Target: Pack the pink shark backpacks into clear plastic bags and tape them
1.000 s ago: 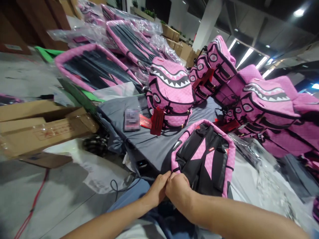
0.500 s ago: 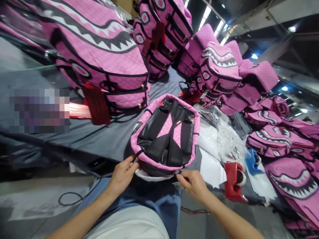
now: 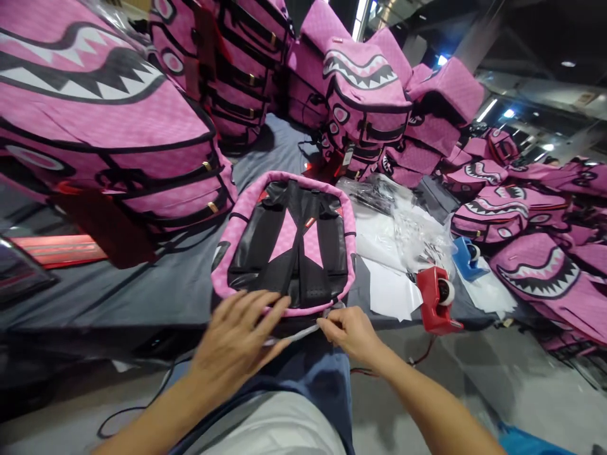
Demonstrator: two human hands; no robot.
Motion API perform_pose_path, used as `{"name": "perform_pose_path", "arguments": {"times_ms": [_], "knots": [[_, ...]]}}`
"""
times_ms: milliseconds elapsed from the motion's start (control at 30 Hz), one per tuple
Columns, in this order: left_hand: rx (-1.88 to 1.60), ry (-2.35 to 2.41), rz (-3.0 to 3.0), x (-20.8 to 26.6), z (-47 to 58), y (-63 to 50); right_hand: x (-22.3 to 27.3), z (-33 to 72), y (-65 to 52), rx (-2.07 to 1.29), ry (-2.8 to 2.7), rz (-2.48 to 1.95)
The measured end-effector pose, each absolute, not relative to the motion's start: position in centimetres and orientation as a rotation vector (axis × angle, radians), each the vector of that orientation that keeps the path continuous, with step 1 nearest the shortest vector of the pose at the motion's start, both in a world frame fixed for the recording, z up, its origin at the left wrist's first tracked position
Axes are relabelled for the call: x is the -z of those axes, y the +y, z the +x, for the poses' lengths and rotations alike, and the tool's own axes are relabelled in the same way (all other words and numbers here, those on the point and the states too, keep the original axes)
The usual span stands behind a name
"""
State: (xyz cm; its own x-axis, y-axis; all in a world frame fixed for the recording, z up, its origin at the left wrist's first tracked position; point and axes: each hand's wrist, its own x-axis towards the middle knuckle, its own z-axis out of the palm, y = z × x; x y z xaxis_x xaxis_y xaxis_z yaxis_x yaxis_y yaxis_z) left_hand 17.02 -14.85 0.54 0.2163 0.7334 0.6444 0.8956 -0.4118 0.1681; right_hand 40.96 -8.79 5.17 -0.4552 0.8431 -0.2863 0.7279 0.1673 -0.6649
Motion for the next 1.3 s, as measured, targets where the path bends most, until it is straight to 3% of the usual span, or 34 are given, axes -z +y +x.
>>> {"name": "perform_pose_path", "arguments": {"times_ms": [133, 267, 500, 567, 700, 767, 867, 967, 1100, 1300], "knots": [[0.819, -1.292, -2.564, -0.2, 18.8, -11.4, -4.8, 42.0, -7.6, -1.165, -2.288, -1.605], [0.896, -1.112, -2.646, 0.3, 18.6, -10.9, -5.5, 42.4, -7.4, -1.211, -2.343, -1.706], [1.052, -1.106, -2.646, -0.4, 18.9, -11.5, -7.3, 37.4, -9.2, -0.188, -2.857, -2.002], [1.067, -1.097, -2.63, -0.2, 18.8, -12.0, -8.1, 36.4, -9.8, -0.301, -2.954, -1.895], [1.046, -0.98, -2.637, 0.1, 18.1, -13.5, -10.7, 36.8, -9.6, -1.128, -2.913, -1.208], [1.025, -0.908, -2.752, -0.8, 17.4, -13.1, -11.2, 37.4, -8.0, -1.005, -2.756, -1.113], [0.89, -0.941, -3.053, -3.4, 16.0, -8.9, -9.3, 37.7, -4.4, -0.405, -2.638, -1.319], [0.824, -1.216, -2.937, -4.8, 14.7, -1.0, -5.7, 37.1, -0.9, -0.047, -2.743, -1.386], [0.579, -1.599, -2.579, -1.4, 13.9, 7.8, -3.3, 37.1, 3.7, -0.144, -2.827, -1.217], [0.435, -1.718, -2.56, 4.7, 13.7, 8.8, -4.6, 42.1, 17.6, -0.266, -2.216, -1.634]]}}
